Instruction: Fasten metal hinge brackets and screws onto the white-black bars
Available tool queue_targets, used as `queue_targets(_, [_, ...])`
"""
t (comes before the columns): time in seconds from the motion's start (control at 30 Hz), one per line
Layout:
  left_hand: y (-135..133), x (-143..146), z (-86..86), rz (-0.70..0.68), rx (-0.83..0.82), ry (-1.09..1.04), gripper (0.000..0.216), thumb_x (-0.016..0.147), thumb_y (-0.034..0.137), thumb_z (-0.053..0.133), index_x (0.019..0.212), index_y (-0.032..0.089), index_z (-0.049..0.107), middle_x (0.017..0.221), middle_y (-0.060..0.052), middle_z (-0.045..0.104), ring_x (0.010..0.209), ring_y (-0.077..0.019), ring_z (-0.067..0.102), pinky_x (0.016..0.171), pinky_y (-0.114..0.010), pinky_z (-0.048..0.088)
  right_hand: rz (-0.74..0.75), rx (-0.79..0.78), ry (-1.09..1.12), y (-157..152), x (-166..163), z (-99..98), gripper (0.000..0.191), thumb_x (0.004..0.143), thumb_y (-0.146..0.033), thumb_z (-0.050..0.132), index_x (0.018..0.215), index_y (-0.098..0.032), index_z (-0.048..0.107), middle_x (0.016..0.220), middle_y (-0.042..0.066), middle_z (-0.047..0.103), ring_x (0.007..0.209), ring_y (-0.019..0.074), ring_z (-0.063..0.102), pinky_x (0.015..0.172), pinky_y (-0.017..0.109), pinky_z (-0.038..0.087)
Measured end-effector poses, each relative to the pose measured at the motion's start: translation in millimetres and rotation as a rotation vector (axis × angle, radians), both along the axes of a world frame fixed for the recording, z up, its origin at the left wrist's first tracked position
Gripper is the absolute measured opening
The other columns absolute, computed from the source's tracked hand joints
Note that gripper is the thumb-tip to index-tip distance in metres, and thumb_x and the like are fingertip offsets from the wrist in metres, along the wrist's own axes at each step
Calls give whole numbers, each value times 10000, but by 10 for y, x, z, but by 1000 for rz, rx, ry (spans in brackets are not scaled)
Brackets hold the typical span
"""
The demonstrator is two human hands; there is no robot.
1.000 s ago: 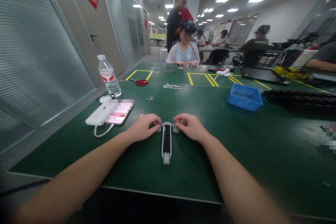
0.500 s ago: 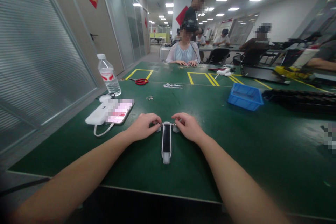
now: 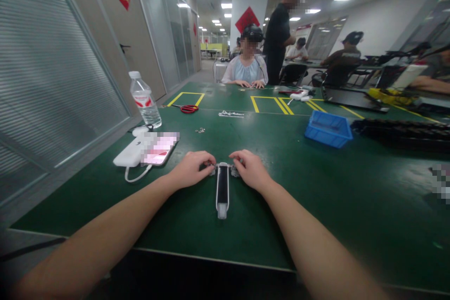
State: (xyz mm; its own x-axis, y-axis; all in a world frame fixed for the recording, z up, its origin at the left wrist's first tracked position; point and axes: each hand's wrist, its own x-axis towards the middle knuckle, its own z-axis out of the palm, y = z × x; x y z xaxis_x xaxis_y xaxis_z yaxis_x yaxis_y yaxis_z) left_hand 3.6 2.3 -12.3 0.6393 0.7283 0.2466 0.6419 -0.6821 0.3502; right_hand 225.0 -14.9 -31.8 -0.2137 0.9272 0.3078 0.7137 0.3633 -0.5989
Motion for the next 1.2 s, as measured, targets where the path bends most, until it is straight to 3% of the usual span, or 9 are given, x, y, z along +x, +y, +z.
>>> queue_targets(0.37, [-19,7,25,8,-4,8,114,841,240,527,912,198,605,900,-19,632,864,-171,579,793,-296,414,-120,-29,37,8,-27,36,237,858,-249,438,864,-165,659,851,68,650,777,173,576,736,304,436])
queue_targets(0.63, [-11,3,9,6,2,8,119,837,236,531,918,198,610,896,-15,631,866,-176,578,785,-304,409,83,-155,37,-44,58,91,163,781,-300,573,833,-157,629,666,12,593,550,116,511,553,250,408])
queue_targets(0.9, [-16,1,16,1,-11,-11,111,833,223,537,912,191,608,891,-20,624,859,-168,576,771,-287,424,57,-205,64,-35,62,88,166,785,-322,590,822,-161,607,621,2,608,533,117,525,530,237,397])
queue_targets(1.2, [-15,10,22,-6,-19,-13,114,828,217,540,913,187,609,900,-26,625,852,-166,576,770,-288,436,43,-154,4,-47,60,103,218,817,-357,544,780,-163,636,647,12,601,547,115,497,542,244,378])
